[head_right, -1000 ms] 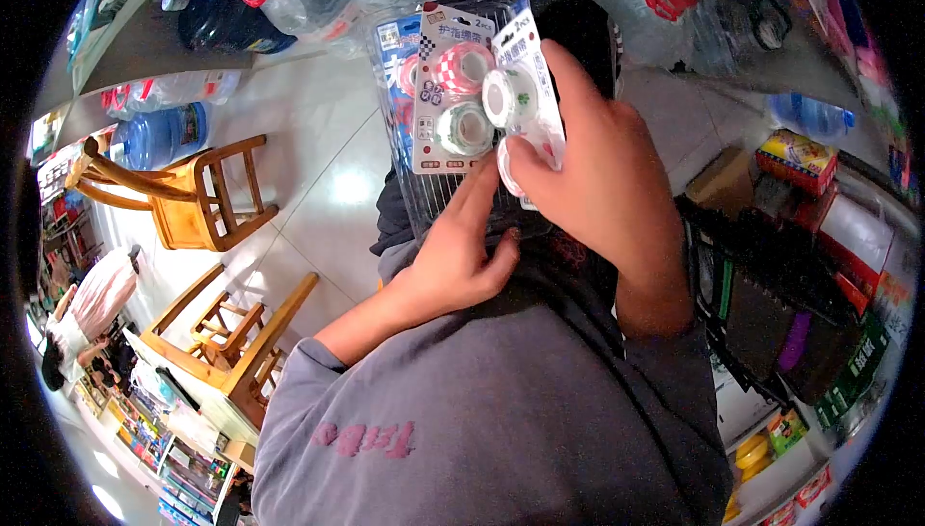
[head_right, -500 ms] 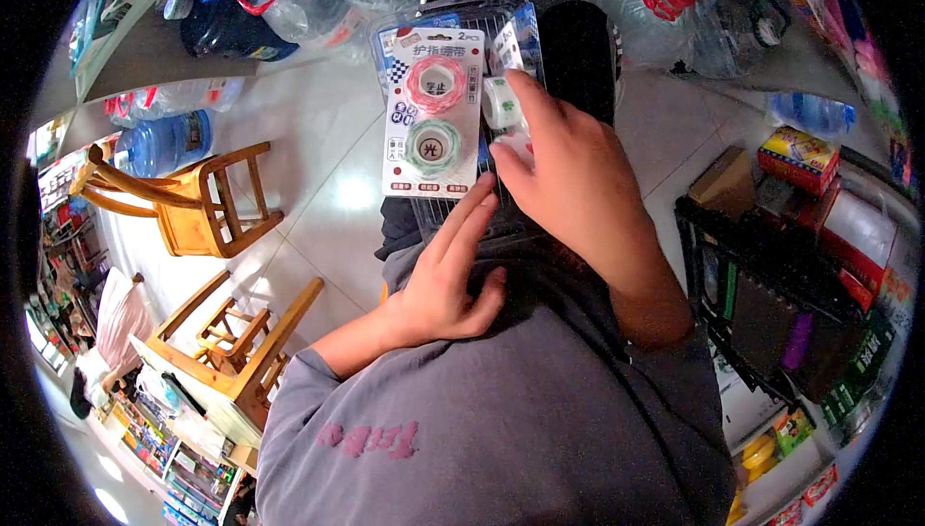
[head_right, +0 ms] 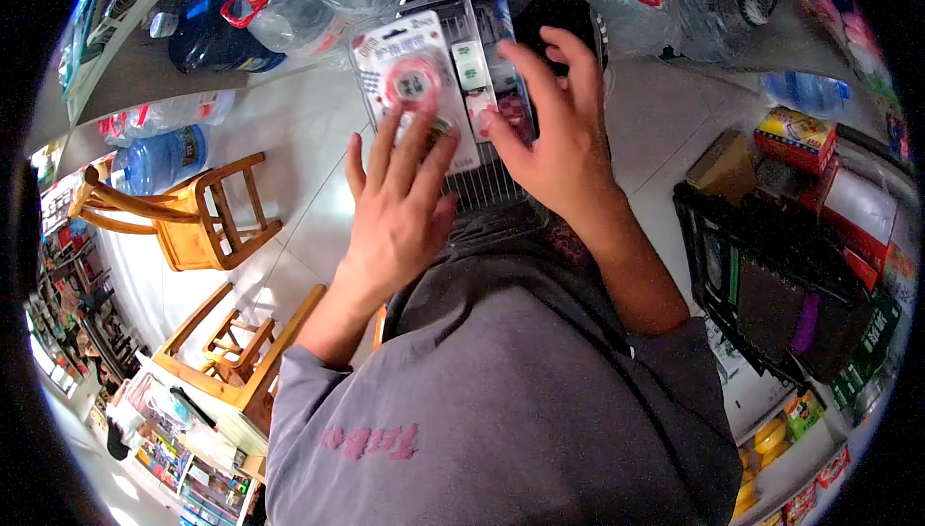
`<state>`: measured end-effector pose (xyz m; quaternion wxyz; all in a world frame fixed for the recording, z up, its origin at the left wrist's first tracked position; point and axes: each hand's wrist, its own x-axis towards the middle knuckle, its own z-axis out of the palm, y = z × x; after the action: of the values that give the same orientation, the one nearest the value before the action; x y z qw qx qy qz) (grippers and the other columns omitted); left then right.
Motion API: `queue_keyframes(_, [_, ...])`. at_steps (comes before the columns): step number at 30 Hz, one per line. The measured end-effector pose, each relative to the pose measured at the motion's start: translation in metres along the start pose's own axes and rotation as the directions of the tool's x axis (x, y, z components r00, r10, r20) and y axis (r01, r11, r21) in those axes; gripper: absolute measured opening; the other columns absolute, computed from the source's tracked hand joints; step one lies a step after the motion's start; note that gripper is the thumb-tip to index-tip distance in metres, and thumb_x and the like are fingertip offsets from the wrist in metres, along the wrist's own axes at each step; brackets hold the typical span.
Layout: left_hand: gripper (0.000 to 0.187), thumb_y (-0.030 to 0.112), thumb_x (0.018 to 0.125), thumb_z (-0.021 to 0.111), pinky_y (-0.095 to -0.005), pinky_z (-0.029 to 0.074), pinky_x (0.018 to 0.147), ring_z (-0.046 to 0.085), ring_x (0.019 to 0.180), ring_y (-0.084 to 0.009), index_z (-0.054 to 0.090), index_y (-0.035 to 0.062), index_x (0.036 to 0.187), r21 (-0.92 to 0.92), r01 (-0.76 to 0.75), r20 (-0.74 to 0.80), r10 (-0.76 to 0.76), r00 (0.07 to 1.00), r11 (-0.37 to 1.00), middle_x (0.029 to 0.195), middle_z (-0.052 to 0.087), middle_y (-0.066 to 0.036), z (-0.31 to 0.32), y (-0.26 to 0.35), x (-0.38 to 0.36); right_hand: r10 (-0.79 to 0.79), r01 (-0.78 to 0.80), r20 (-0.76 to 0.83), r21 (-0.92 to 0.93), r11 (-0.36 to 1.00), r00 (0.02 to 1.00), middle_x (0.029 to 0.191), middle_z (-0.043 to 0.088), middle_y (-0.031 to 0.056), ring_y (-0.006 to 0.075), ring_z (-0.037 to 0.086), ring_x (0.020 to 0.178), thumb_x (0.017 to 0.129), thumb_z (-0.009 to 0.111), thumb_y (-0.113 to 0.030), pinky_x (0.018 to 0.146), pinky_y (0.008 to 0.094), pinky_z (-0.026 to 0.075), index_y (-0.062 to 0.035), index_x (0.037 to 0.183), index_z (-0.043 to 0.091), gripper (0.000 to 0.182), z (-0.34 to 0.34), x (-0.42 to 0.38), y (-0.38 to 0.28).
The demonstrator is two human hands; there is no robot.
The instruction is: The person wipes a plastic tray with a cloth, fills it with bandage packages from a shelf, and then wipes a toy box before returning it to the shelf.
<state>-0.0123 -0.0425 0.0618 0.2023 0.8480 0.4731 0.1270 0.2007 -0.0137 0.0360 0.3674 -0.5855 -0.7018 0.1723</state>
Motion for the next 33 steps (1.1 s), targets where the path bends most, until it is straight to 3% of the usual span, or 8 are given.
queue_keyframes(3, [0.065, 0.005, 0.075, 0.075, -0.0595, 0.025, 0.117, 0.033, 0.148, -0.0405, 0.058, 0.0118, 0.138, 0.046, -0.007, 0.003, 0.007, 1.0, 0.999, 0.158, 0.039, -0.014, 0.003, -0.011, 0.007, 0.188, -0.205, 0.114, 0.155, 0.967, 0.975, 0.144, 0.048, 0.0254, 0.04, 0.053, 0.13, 0.083, 0.079, -0.018, 0.106, 0.0456, 0.045, -0.0058, 0.146, 0.048, 0.071, 0.002, -0.01, 0.011])
queue_keyframes(8, [0.088, 0.006, 0.068, 0.084, -0.0545, 0.028, 0.119, 0.029, 0.148, -0.048, 0.047, 0.0095, 0.148, -0.142, -0.008, -0.122, -0.01, 0.992, 0.99, 0.16, 0.031, -0.025, 0.008, -0.019, 0.012, 0.365, -0.448, 0.282, 0.34, 0.827, 0.887, 0.119, 0.069, 0.0235, 0.0335, 0.07, 0.109, 0.091, 0.075, -0.023, 0.093, 0.0418, 0.053, 0.0, 0.138, 0.052, 0.057, 0.001, -0.001, 0.003])
queue_keyframes(13, [0.119, 0.012, 0.075, 0.087, -0.0498, 0.029, 0.12, 0.032, 0.146, -0.0448, 0.004, 0.0059, 0.161, -0.325, 0.14, -0.262, -0.232, 0.937, 0.935, 0.158, 0.027, -0.03, 0.025, -0.027, 0.004, 0.346, -0.428, 0.28, 0.333, 0.84, 0.896, 0.112, 0.071, 0.0201, 0.0316, 0.072, 0.102, 0.092, 0.075, -0.024, 0.09, 0.0397, 0.054, 0.001, 0.133, 0.055, 0.052, 0.003, 0.011, -0.002])
queue_keyframes(16, [0.11, 0.008, 0.083, 0.078, -0.044, 0.03, 0.12, 0.036, 0.145, -0.0352, 0.001, 0.004, 0.161, -0.958, 0.204, 0.098, -0.441, 0.892, 0.2, 0.157, 0.03, -0.024, 0.04, -0.032, 0.0, 0.294, -0.362, 0.237, 0.335, 0.87, 0.926, 0.116, 0.069, 0.0209, 0.0323, 0.069, 0.107, 0.092, 0.074, -0.027, 0.094, 0.0396, 0.052, 0.0013, 0.136, 0.054, 0.056, 0.01, 0.006, 0.009])
queue_keyframes(20, [0.092, 0.009, 0.092, 0.063, -0.0406, 0.031, 0.119, 0.037, 0.144, -0.0285, 0.004, 0.0023, 0.162, -0.979, 0.177, 0.117, -0.446, 0.888, 0.097, 0.156, 0.035, -0.019, 0.047, -0.041, -0.005, 0.265, -0.391, 0.316, 0.456, 0.799, 0.911, 0.129, 0.062, 0.0252, 0.0385, 0.062, 0.12, 0.09, 0.076, -0.036, 0.102, 0.0436, 0.047, 0.0009, 0.147, 0.044, 0.075, 0.008, 0.003, 0.007])
queue_keyframes(23, [0.088, 0.017, 0.095, 0.061, -0.0417, 0.031, 0.119, 0.037, 0.145, -0.0294, 0.007, 0.0038, 0.162, -0.964, 0.226, 0.143, -0.448, 0.883, 0.139, 0.157, 0.035, -0.019, 0.038, -0.039, -0.002, 0.123, -0.21, 0.357, 0.215, 0.954, 0.926, 0.142, 0.053, 0.0286, 0.0449, 0.055, 0.127, 0.081, 0.084, -0.035, 0.109, 0.0474, 0.043, -0.0012, 0.157, 0.029, 0.1, -0.01, -0.006, 0.0])
queue_keyframes(26, [0.085, 0.025, 0.097, 0.059, -0.0433, 0.03, 0.121, 0.038, 0.146, -0.0305, 0.008, 0.0064, 0.163, -0.95, 0.186, 0.278, -0.416, 0.866, -0.249, 0.159, 0.034, -0.018, 0.028, -0.041, -0.004, 0.059, -0.17, 0.455, 0.207, 0.964, 0.889, 0.153, 0.04, 0.0303, 0.05, 0.047, 0.134, 0.071, 0.091, -0.029, 0.115, 0.0505, 0.038, -0.0033, 0.161, 0.017, 0.12, -0.038, -0.005, -0.014])
queue_keyframes(33, [0.092, 0.037, 0.094, 0.06, -0.0391, 0.061, 0.077, 0.06, 0.125, -0.0312, 0.007, 0.0091, 0.164, -0.93, 0.297, 0.363, -0.406, 0.839, -0.216, 0.156, 0.039, -0.019, 0.019, -0.027, -0.011, 0.295, -0.412, 0.551, 0.1, 0.905, 0.781, 0.153, 0.043, 0.0286, 0.044, 0.049, 0.138, 0.069, 0.09, -0.017, 0.112, 0.0455, 0.042, -0.0054, 0.161, 0.021, 0.115, -0.064, -0.004, -0.028])
